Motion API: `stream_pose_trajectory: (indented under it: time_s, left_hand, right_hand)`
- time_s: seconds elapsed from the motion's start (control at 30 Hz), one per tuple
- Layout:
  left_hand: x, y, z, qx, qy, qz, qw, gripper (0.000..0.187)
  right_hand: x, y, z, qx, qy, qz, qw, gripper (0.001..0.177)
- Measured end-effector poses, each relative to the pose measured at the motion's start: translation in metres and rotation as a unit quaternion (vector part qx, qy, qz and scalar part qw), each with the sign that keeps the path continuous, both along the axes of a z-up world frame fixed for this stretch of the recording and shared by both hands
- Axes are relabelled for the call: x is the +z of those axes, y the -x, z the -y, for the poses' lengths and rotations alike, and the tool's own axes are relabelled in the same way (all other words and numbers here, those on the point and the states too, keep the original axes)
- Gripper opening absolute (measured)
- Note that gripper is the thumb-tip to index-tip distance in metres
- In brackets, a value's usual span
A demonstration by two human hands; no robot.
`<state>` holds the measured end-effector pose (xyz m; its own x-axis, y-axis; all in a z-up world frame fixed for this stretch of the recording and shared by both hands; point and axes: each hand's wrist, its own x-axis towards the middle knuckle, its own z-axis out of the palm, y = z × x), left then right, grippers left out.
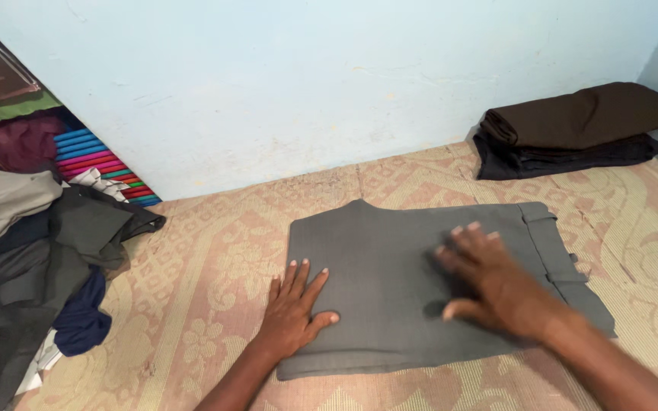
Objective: The person smooths out a pair of grey pants on a patterned surface, aligns the legs, and folds the pants several times into a compact bundle.
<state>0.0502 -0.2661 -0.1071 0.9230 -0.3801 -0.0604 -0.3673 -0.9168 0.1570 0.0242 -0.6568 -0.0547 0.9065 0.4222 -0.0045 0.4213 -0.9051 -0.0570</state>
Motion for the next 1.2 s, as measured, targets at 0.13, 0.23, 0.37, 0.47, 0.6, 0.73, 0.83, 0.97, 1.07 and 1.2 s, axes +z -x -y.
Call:
stream_pose_trajectory:
  time_s: [0.13,0.23,0.37,0.47,0.6,0.73,0.83,0.97,1.07,1.2]
  left_hand:
    - [-0.006,0.005,-0.008,-0.003,0.006,0.023,1.000,0.092]
    - [-0.009,0.005,-0.007,-0.003,-0.002,0.021,1.000,0.093]
    - [-0.006,0.004,-0.006,0.002,-0.008,0.014,1.000,0.092]
    - [-0.002,0.006,-0.005,0.004,-0.004,0.005,1.000,0.093]
    - [0.000,0.007,-0.005,0.003,0.016,-0.008,1.000,0.092]
    - [0.000,0.005,-0.005,0.000,0.021,-0.014,1.000,0.092]
    - [-0.001,0.005,-0.006,-0.010,0.034,-0.005,0.999,0.090]
    - [0.004,0.009,-0.009,-0.004,0.065,-0.019,0.998,0.087]
    - [0.008,0.011,-0.007,0.003,0.065,-0.021,0.998,0.085]
    - [0.011,0.008,-0.014,-0.018,0.033,-0.067,0.997,0.091]
  right_hand:
    - [-0.009,-0.031,0.043,-0.188,0.030,-0.085,0.978,0.117]
    - [-0.029,-0.045,0.054,-0.230,0.066,-0.144,0.960,0.116]
    - [-0.047,-0.045,0.063,-0.214,0.041,-0.094,0.971,0.118]
    - [-0.050,-0.043,0.064,-0.208,0.025,-0.060,0.976,0.116]
    - [-0.053,-0.038,0.068,-0.211,0.027,-0.027,0.977,0.111]
    - [-0.060,-0.043,0.080,-0.217,0.017,-0.051,0.975,0.107]
    - [-0.071,-0.047,0.090,-0.204,-0.017,-0.052,0.978,0.109]
    - [-0.078,-0.049,0.093,-0.206,0.025,-0.052,0.977,0.110]
    - [-0.069,-0.047,0.076,-0.239,0.083,-0.057,0.966,0.110]
    - [-0.043,-0.028,0.019,-0.224,0.067,0.047,0.971,0.119]
